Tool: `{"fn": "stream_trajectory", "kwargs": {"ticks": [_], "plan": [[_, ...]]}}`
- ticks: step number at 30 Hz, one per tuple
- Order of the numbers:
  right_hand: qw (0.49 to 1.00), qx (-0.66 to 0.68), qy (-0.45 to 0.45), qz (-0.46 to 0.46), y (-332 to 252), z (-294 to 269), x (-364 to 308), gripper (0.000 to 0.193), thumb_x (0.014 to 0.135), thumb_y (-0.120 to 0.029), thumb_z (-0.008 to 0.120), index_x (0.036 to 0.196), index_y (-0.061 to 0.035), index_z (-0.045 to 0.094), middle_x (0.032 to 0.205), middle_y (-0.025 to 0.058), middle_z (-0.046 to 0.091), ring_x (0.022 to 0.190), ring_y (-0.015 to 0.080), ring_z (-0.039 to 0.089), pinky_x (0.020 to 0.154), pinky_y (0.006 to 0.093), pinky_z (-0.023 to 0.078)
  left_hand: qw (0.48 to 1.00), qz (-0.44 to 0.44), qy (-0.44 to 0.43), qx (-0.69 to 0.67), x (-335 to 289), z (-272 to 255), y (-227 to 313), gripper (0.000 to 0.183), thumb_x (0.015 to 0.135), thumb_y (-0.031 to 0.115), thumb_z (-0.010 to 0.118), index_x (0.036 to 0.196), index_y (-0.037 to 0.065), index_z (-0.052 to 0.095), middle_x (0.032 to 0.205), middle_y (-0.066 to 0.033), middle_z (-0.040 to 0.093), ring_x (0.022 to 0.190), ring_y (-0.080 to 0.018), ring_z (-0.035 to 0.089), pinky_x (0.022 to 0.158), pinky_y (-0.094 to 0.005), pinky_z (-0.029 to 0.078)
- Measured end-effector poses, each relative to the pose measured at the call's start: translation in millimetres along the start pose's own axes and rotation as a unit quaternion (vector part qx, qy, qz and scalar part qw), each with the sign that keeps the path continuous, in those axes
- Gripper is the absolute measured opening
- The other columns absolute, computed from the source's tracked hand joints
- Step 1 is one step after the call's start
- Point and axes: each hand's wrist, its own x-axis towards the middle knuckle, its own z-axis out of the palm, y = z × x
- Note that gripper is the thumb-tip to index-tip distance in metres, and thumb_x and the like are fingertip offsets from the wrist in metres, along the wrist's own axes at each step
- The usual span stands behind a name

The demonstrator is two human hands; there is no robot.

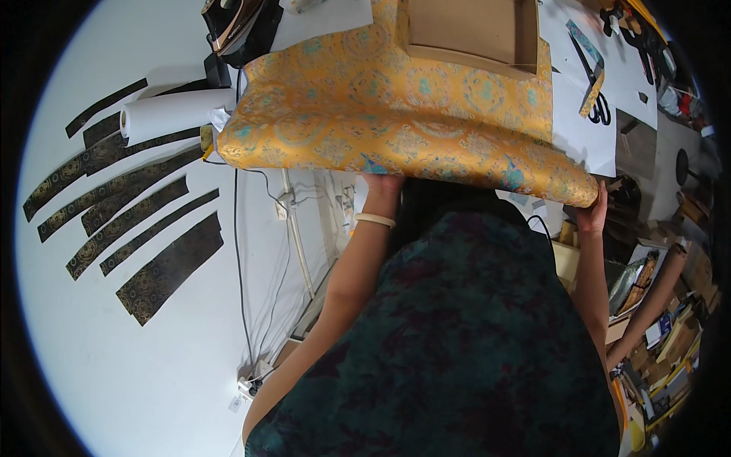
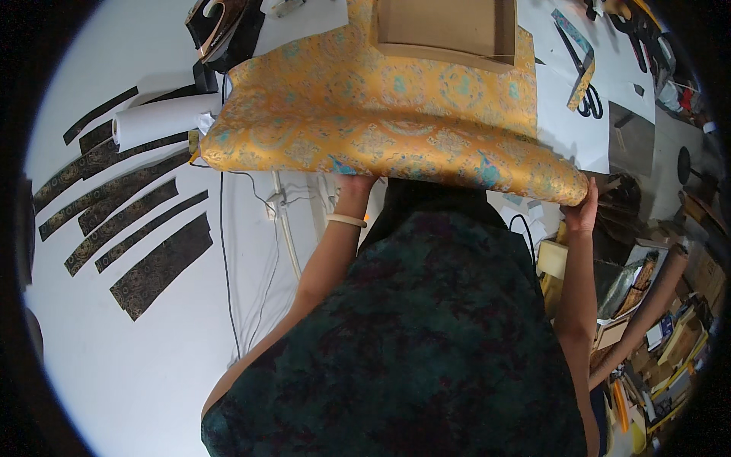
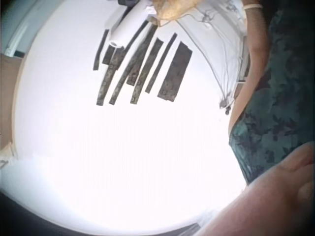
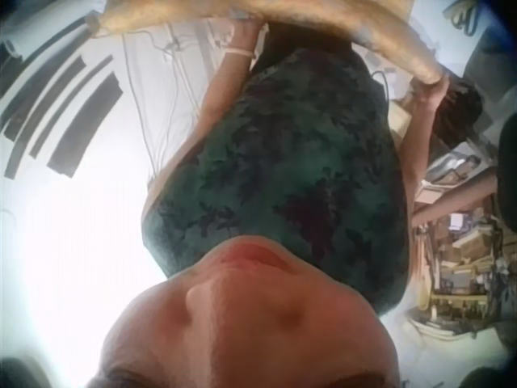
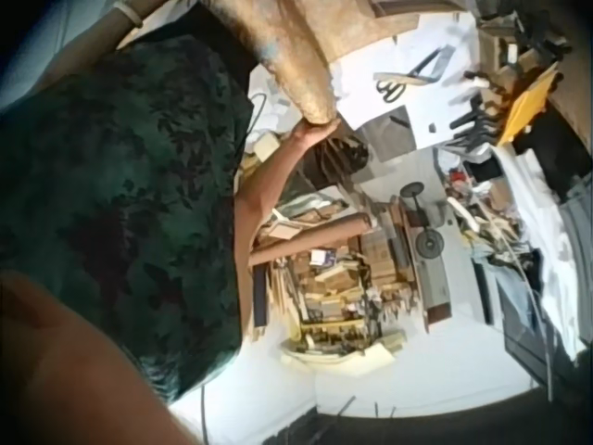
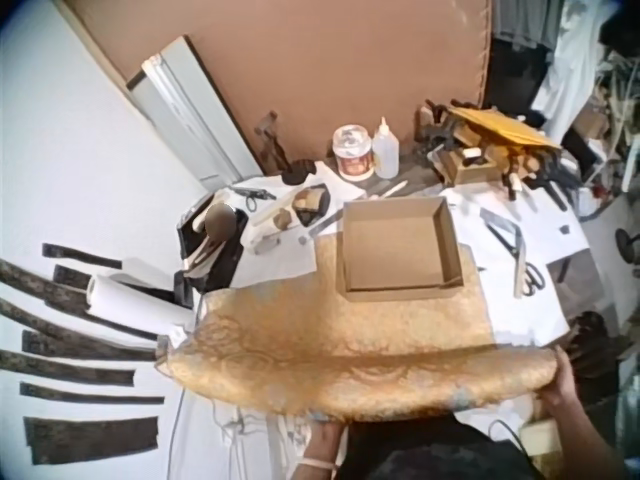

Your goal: The person lays a patterned yellow fabric on a worktable, places a cardboard box on it to gauge size, then uses shears to cut a rectangular piece of fabric. The person repeatedly repositions the fabric and box, trims edges, and lifts the cut fabric to check fit.

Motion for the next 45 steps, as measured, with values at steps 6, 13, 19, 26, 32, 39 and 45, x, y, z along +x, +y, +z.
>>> {"fn": "stream_trajectory", "kwargs": {"ticks": [6, 13, 19, 26, 32, 39, 45], "plan": [[1.0, -0.017, 0.022, 0.011, 3, 5, 3, 0.073, 0.099, -0.062, 0.052, 0.151, -0.0116, 0.043, 0.145, 0.0093, 0.054, 0.134, 0.0288, 0.05, 0.112, 0.0521, 0.037, 0.976, -0.1, -0.1, -0.167, 19, -10, 1, 0.08, 0.099, 0.069, 0.039, 0.153, 0.01, 0.039, 0.155, -0.0152, 0.044, 0.141, -0.0385, 0.041, 0.117, -0.0588, 0.035], [0.999, -0.021, 0.035, 0.028, 7, -9, 7, 0.073, 0.099, -0.06, 0.054, 0.152, -0.0102, 0.041, 0.142, 0.0115, 0.055, 0.131, 0.0294, 0.053, 0.109, 0.0518, 0.041, 0.984, -0.08, -0.07, -0.143, 40, -15, -2, 0.079, 0.099, 0.069, 0.039, 0.153, 0.01, 0.04, 0.155, -0.0151, 0.044, 0.141, -0.0384, 0.041, 0.116, -0.0587, 0.035], [0.998, 0.015, 0.057, 0.012, 4, -8, 8, 0.047, 0.1, -0.051, 0.057, 0.118, -0.0083, 0.06, 0.118, 0.0094, 0.067, 0.112, 0.0281, 0.064, 0.097, 0.0469, 0.051, 0.991, -0.056, -0.042, -0.115, 48, -11, 2, 0.079, 0.099, 0.068, 0.039, 0.153, 0.01, 0.04, 0.155, -0.015, 0.044, 0.141, -0.0383, 0.041, 0.116, -0.0586, 0.035], [0.998, 0.027, 0.047, 0.016, 0, -1, 11, 0.042, 0.099, -0.046, 0.058, 0.113, -0.0065, 0.061, 0.113, 0.0114, 0.069, 0.108, 0.0291, 0.067, 0.098, 0.0455, 0.053, 0.996, -0.038, -0.011, -0.084, 58, -11, 6, 0.079, 0.099, 0.068, 0.039, 0.152, 0.01, 0.041, 0.155, -0.0148, 0.045, 0.141, -0.0382, 0.042, 0.116, -0.0585, 0.035], [0.996, 0.034, 0.08, 0.03, -6, 22, 3, 0.034, 0.099, -0.042, 0.059, 0.104, -0.0085, 0.063, 0.114, 0.0123, 0.07, 0.107, 0.0289, 0.067, 0.096, 0.0446, 0.054, 0.998, -0.026, 0.009, -0.062, 65, -11, 8, 0.078, 0.099, 0.068, 0.039, 0.152, 0.01, 0.041, 0.155, -0.0147, 0.045, 0.141, -0.0381, 0.042, 0.116, -0.0585, 0.035], [0.994, 0.069, 0.078, 0.027, 0, -16, 32, 0.026, 0.098, -0.033, 0.064, 0.085, -0.011, 0.062, 0.105, 0.0113, 0.072, 0.102, 0.0269, 0.069, 0.096, 0.0416, 0.055, 0.998, -0.019, 0.035, -0.039, 71, -9, 13, 0.078, 0.099, 0.068, 0.039, 0.152, 0.011, 0.041, 0.155, -0.0145, 0.045, 0.141, -0.038, 0.042, 0.116, -0.0584, 0.035], [0.997, 0.063, 0.049, 0.024, 4, 0, 24, 0.026, 0.098, -0.028, 0.065, 0.11, -0.0048, 0.063, 0.108, 0.009, 0.07, 0.102, 0.024, 0.068, 0.091, 0.0394, 0.055, 0.998, -0.014, 0.054, -0.025, 71, -14, 14, 0.078, 0.099, 0.068, 0.039, 0.152, 0.011, 0.042, 0.155, -0.0144, 0.045, 0.141, -0.0378, 0.042, 0.116, -0.0583, 0.035]]}}
